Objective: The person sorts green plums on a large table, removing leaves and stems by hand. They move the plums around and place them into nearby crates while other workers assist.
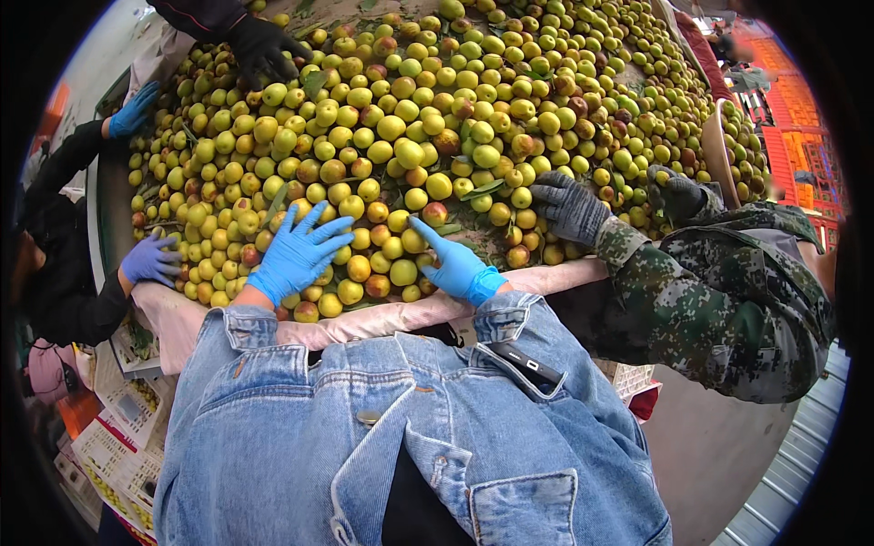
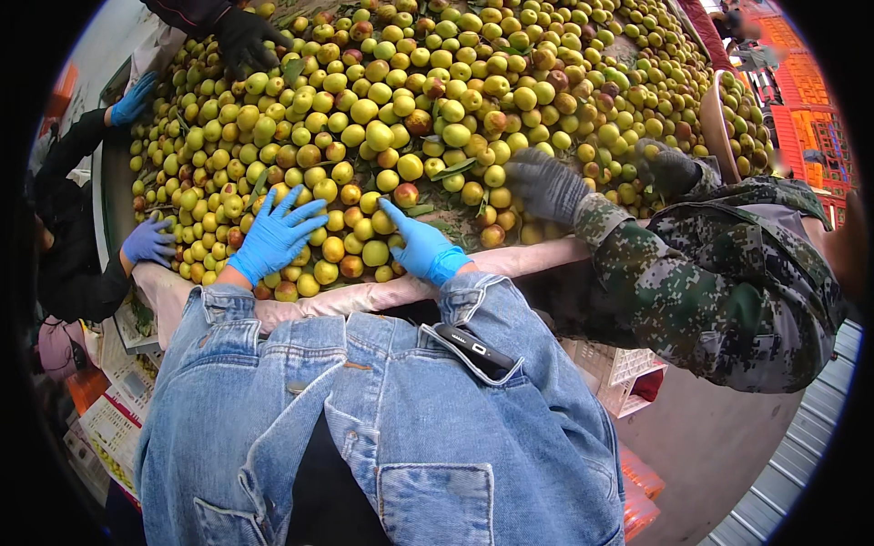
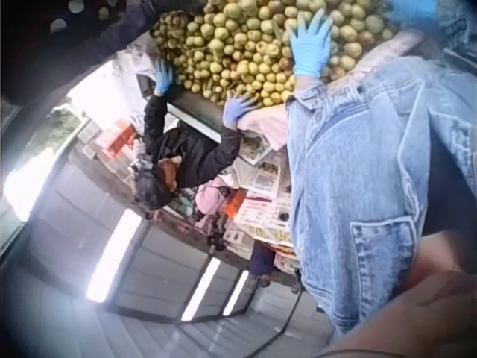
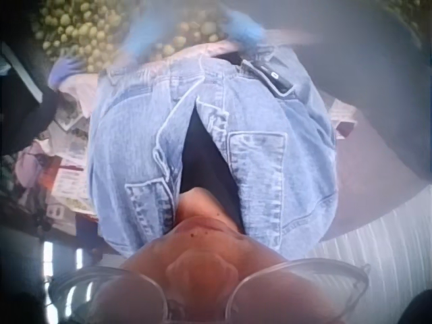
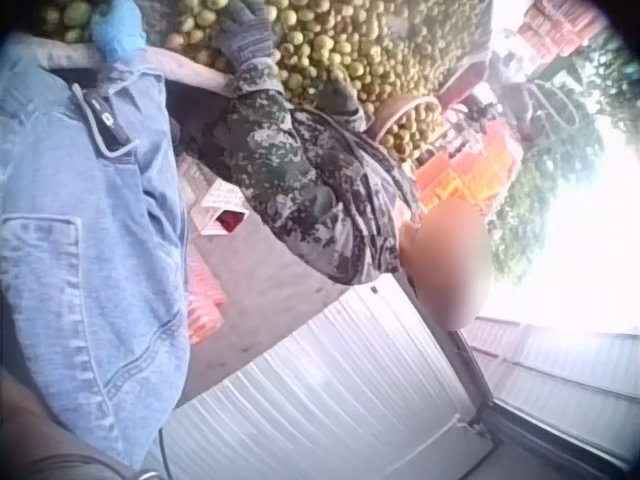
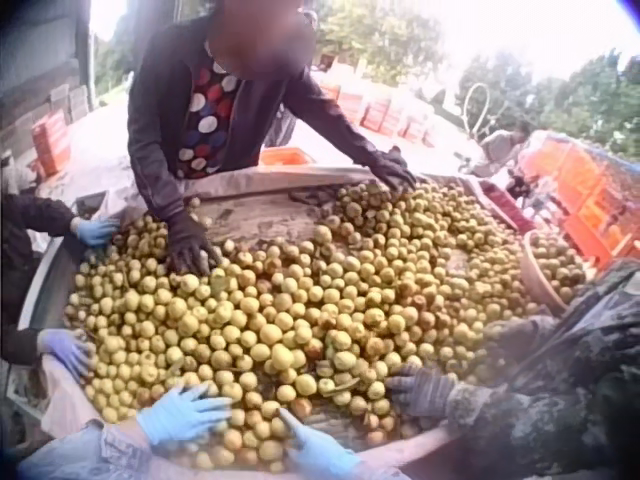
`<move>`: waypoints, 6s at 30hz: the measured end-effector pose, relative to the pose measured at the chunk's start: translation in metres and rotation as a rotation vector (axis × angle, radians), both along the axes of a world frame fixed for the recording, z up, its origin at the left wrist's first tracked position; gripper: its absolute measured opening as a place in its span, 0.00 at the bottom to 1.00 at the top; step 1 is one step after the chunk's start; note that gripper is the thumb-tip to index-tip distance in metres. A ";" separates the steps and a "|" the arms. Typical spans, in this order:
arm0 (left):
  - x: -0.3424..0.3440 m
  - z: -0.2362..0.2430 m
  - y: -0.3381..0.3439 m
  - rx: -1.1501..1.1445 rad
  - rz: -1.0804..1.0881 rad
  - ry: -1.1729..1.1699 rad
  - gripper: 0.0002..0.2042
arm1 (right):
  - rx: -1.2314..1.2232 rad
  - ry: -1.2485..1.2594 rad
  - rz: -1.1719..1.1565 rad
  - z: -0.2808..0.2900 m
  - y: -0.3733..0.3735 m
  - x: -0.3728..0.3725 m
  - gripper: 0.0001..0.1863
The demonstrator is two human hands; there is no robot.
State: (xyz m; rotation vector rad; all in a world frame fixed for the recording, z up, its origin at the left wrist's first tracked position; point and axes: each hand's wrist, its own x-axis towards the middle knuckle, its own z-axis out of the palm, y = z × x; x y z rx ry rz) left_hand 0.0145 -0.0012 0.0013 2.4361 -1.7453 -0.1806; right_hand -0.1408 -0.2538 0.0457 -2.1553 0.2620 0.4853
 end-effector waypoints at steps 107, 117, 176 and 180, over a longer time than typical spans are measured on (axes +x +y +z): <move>-0.049 -0.009 0.025 -0.052 -0.202 0.075 0.08 | -0.086 -0.134 -0.521 -0.015 0.029 -0.012 0.16; -0.044 -0.006 0.037 0.044 -0.088 0.266 0.11 | -0.158 -0.326 -0.623 -0.018 0.022 -0.023 0.13; 0.045 -0.002 -0.018 0.168 0.169 0.018 0.23 | -0.500 -0.599 -0.251 0.006 0.022 -0.031 0.14; 0.067 -0.015 -0.009 0.160 0.164 -0.046 0.22 | -0.672 -0.544 -0.394 0.005 -0.008 -0.053 0.12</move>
